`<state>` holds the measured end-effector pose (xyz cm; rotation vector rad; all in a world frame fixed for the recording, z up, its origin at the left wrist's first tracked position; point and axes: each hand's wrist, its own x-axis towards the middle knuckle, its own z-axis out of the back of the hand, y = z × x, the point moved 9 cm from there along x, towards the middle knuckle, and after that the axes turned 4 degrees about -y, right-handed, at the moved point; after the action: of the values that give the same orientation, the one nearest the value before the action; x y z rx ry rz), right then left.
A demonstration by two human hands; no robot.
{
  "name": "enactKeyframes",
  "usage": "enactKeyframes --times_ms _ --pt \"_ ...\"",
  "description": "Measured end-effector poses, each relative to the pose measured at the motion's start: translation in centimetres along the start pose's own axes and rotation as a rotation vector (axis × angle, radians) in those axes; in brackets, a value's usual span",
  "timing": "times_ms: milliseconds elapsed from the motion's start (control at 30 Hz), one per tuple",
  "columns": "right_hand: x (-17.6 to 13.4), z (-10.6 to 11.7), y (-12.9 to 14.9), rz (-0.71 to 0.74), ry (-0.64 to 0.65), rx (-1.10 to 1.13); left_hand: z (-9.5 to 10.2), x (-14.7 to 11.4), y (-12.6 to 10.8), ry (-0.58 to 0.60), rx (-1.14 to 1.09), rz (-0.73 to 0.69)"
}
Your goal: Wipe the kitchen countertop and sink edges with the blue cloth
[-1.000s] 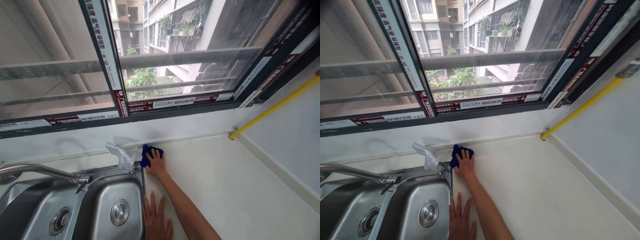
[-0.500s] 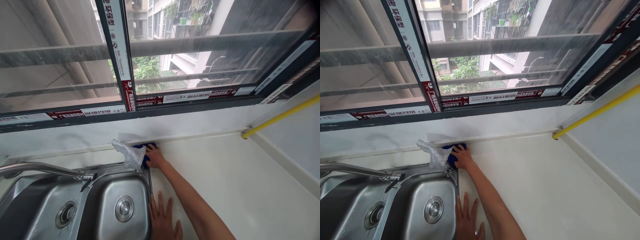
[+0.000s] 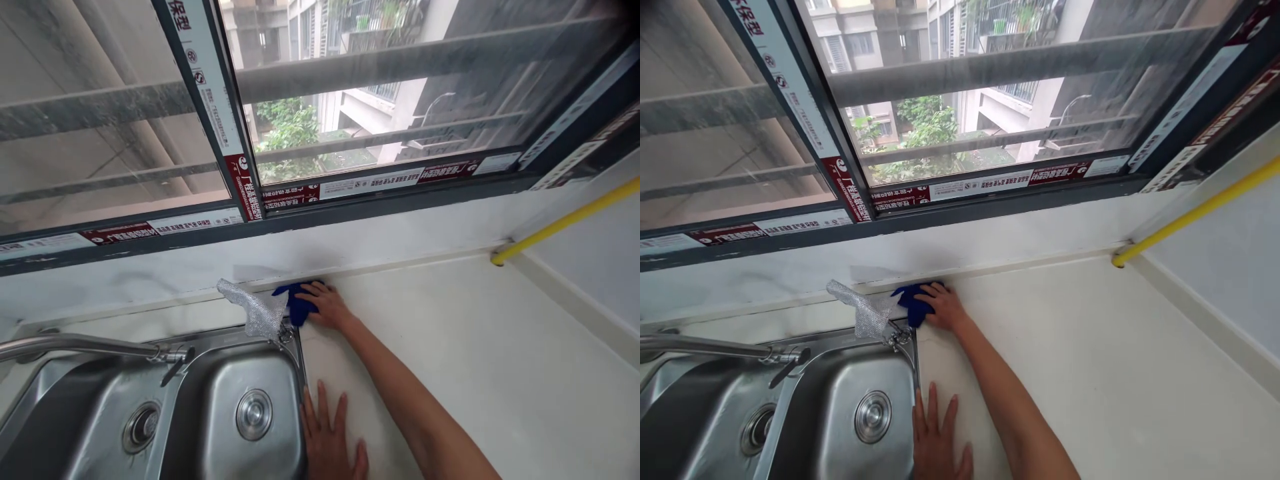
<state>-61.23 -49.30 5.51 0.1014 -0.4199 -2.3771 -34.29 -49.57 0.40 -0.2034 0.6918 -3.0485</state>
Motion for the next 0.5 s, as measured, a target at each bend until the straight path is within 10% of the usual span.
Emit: enactKeyframes --times_ms 200,500 --pt "-4.7 0.9 -3.9 -0.272 -0.128 -0.051 0.2 0.2 -0.2 0.011 0.033 -0.022" --pt "-10.5 -1.0 1.7 -0.341 -0.099 -0.024 0.2 0.7 -0.1 -0.031 0.013 0.002"
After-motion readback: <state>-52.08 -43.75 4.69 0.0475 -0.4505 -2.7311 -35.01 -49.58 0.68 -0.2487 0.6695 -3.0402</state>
